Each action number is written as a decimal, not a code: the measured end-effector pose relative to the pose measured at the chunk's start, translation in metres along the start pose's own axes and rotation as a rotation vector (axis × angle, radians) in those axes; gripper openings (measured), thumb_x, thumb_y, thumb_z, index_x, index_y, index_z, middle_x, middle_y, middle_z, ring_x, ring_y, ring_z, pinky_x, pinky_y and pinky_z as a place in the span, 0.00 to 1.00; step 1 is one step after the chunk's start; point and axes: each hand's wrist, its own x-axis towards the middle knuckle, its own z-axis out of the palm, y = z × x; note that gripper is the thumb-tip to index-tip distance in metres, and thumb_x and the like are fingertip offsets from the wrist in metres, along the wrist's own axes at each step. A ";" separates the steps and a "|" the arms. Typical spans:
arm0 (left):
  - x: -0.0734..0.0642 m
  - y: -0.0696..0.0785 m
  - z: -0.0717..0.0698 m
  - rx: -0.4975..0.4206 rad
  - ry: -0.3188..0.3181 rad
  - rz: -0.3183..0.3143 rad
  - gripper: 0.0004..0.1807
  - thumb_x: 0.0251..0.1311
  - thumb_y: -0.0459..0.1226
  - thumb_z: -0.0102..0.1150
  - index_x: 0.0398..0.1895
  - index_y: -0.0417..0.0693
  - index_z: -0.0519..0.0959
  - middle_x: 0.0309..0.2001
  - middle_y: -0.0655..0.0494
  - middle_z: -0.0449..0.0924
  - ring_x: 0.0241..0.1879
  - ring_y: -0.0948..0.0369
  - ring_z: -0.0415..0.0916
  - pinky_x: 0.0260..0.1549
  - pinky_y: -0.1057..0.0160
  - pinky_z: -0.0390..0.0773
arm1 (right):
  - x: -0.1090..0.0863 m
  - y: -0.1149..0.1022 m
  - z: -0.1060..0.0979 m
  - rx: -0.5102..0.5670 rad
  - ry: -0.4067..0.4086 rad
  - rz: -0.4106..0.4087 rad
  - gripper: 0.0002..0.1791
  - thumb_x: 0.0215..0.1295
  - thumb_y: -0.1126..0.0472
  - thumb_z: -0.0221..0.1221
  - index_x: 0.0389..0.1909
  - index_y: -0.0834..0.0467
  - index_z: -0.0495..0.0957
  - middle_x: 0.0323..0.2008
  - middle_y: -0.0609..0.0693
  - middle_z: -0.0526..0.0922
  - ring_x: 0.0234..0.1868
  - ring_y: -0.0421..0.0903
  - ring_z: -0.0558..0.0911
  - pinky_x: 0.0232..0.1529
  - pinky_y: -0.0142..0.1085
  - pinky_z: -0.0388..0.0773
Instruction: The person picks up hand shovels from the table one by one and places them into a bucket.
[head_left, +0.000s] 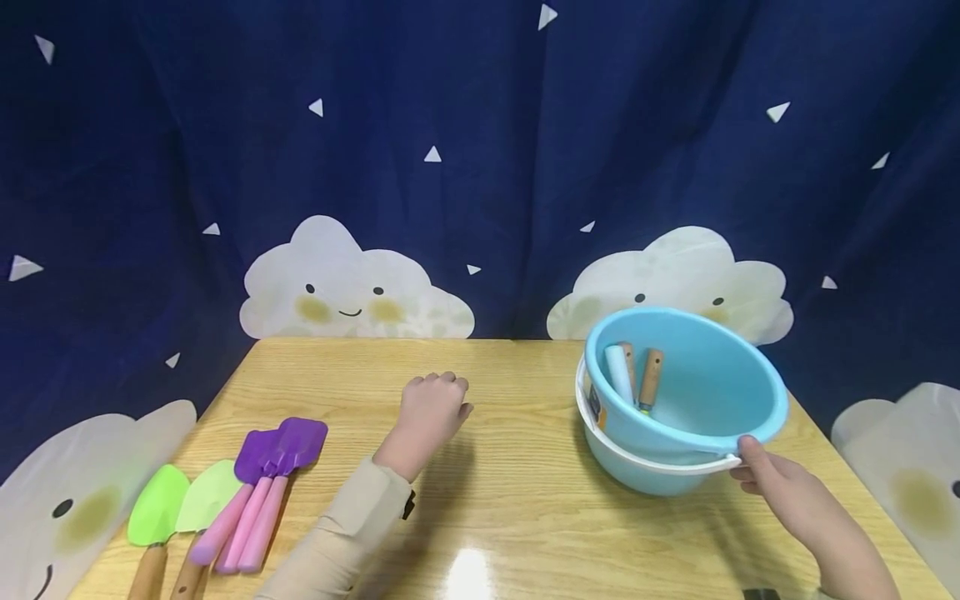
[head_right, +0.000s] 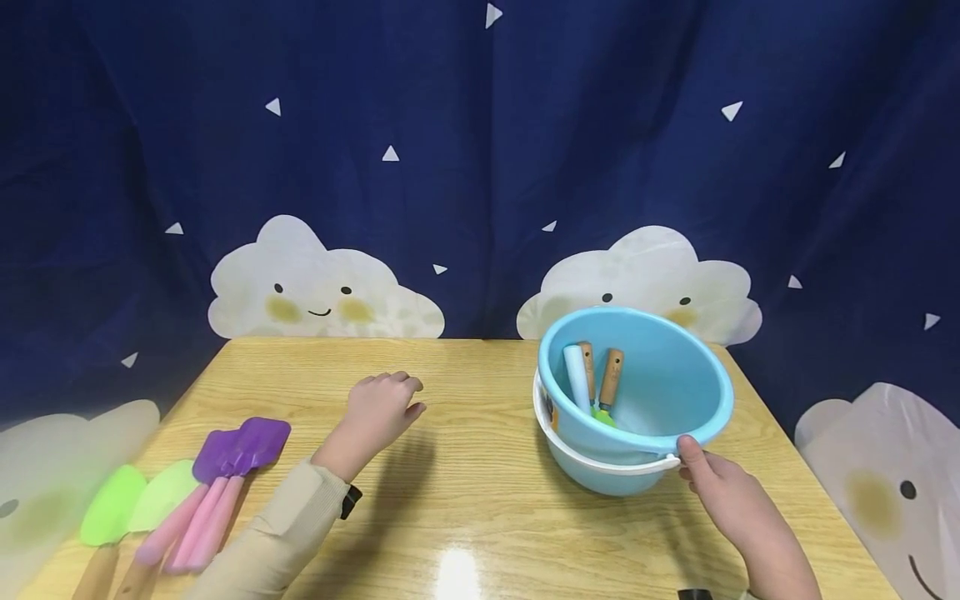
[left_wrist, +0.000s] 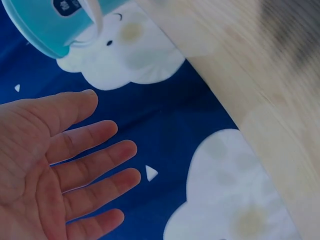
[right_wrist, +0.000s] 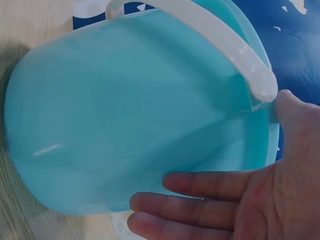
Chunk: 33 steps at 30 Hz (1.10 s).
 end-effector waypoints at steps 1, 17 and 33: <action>-0.002 -0.003 0.001 0.002 0.004 -0.008 0.10 0.48 0.45 0.64 0.25 0.49 0.77 0.23 0.58 0.75 0.22 0.60 0.74 0.22 0.65 0.72 | 0.000 0.000 0.000 0.001 -0.001 0.000 0.44 0.67 0.42 0.17 0.58 0.81 0.52 0.46 0.72 0.73 0.46 0.67 0.74 0.42 0.61 0.65; -0.042 -0.045 0.014 -0.046 -0.020 -0.143 0.09 0.46 0.41 0.65 0.28 0.46 0.79 0.25 0.56 0.77 0.21 0.58 0.73 0.22 0.61 0.73 | 0.000 0.001 0.000 0.008 -0.008 -0.003 0.44 0.68 0.42 0.17 0.57 0.82 0.52 0.47 0.73 0.72 0.46 0.67 0.74 0.43 0.61 0.65; -0.077 -0.071 0.020 -0.074 -0.104 -0.257 0.09 0.47 0.40 0.64 0.29 0.44 0.79 0.27 0.53 0.76 0.28 0.52 0.76 0.26 0.54 0.73 | 0.000 -0.003 -0.001 -0.046 -0.008 0.029 0.44 0.67 0.42 0.18 0.56 0.81 0.55 0.49 0.73 0.70 0.48 0.69 0.71 0.41 0.59 0.67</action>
